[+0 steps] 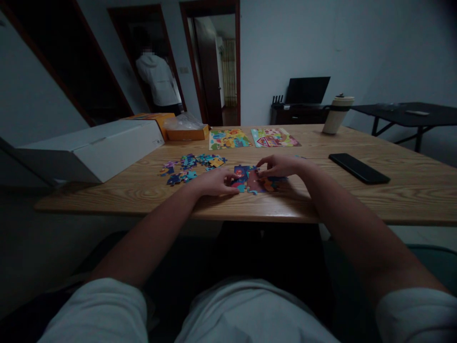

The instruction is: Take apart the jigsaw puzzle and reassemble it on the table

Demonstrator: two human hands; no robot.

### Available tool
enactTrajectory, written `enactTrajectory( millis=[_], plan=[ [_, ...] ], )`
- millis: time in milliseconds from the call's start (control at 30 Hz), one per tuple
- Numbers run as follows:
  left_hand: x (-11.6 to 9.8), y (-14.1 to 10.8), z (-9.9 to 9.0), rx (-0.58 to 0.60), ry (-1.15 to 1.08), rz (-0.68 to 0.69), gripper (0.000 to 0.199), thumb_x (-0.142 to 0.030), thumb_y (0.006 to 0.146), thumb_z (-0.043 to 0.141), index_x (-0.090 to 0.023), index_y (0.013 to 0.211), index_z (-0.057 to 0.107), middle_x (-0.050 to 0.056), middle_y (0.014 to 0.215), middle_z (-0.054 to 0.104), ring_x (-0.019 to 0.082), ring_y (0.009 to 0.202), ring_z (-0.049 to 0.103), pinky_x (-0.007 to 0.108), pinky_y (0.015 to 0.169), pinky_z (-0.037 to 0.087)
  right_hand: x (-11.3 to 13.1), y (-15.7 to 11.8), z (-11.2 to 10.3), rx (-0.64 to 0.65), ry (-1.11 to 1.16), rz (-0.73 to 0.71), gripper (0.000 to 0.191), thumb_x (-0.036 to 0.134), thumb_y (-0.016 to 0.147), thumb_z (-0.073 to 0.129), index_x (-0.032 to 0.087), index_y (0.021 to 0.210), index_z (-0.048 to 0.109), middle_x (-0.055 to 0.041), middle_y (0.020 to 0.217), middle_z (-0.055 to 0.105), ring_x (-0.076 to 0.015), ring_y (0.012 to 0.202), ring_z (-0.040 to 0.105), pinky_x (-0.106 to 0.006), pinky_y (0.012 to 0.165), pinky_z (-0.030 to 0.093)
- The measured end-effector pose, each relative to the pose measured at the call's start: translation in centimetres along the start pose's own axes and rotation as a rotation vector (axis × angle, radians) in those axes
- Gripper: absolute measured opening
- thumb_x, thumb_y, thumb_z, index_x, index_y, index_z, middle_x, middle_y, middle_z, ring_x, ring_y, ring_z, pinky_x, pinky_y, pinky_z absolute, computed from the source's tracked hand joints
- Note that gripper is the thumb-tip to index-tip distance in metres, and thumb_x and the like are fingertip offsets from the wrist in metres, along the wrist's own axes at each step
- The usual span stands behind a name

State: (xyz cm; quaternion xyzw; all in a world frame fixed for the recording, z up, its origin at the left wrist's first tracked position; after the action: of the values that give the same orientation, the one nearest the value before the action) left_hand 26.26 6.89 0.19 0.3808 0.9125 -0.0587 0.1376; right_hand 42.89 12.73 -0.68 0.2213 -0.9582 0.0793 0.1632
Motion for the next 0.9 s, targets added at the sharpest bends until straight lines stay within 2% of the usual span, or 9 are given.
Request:
enactTrajectory(
  millis=[200,367,600,767,900],
  plan=[
    [-0.6,0.2,0.0,-0.039,-0.032,0.042,0.047,-0.05,0.083,0.067,-0.021,0.12,0.069,0.005,0.098,0.065,0.019,0.081,0.057,0.027,0.071,0.041,0.3,-0.2,0.9,0.096,-0.013,-0.016,0.068,0.062,0.077,0.072,0.03,0.137,0.063,-0.007,0.113,0.073,-0.0248,0.09,0.068,-0.031,0.076,0.05],
    [-0.8,0.2,-0.2,-0.088,0.012,0.046,0.048,-0.053,0.082,0.069,-0.021,0.118,0.069,0.007,0.105,0.065,0.021,0.086,0.058,0.029,0.074,0.043,0.4,-0.2,1.1,0.107,-0.016,-0.005,0.069,0.064,0.075,0.073,0.032,0.135,0.064,-0.0064,0.112,0.073,-0.027,0.095,0.068,-0.034,0.083,0.049],
    [0.1,0.2,-0.2,-0.136,-0.033,-0.001,0.058,-0.058,0.077,0.073,-0.018,0.118,0.064,0.008,0.108,0.066,0.021,0.092,0.061,0.029,0.08,0.047,0.5,-0.3,1.0,0.104,-0.024,0.004,0.067,0.06,0.077,0.072,0.03,0.136,0.064,-0.0067,0.113,0.072,-0.0251,0.092,0.068,-0.032,0.078,0.049],
    [-1.1,0.2,0.0,-0.135,0.093,0.092,0.051,-0.057,0.086,0.066,-0.02,0.12,0.067,0.01,0.118,0.063,0.024,0.101,0.061,0.032,0.087,0.047,0.7,-0.3,1.0,0.098,-0.015,-0.013,0.064,0.058,0.079,0.071,0.029,0.135,0.065,-0.0077,0.113,0.072,-0.025,0.093,0.067,-0.032,0.079,0.049],
    [-1.4,0.1,0.0,-0.14,0.14,0.104,0.055,-0.059,0.087,0.063,-0.02,0.126,0.066,0.012,0.124,0.061,0.025,0.106,0.061,0.034,0.091,0.047,0.5,-0.1,1.1,0.095,-0.007,-0.008,0.064,0.058,0.078,0.072,0.03,0.134,0.065,-0.0068,0.11,0.073,-0.0256,0.094,0.068,-0.033,0.083,0.049]
  ],
)
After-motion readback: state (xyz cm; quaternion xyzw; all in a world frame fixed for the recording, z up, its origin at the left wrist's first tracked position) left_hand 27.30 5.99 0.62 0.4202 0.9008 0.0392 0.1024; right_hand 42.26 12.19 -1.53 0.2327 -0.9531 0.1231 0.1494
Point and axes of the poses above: each hand's wrist, its own y-axis towards the middle knuckle, its own z-axis out of the palm, x = y × z, the point moved 10 cm from there along y, towards the middle knuckle
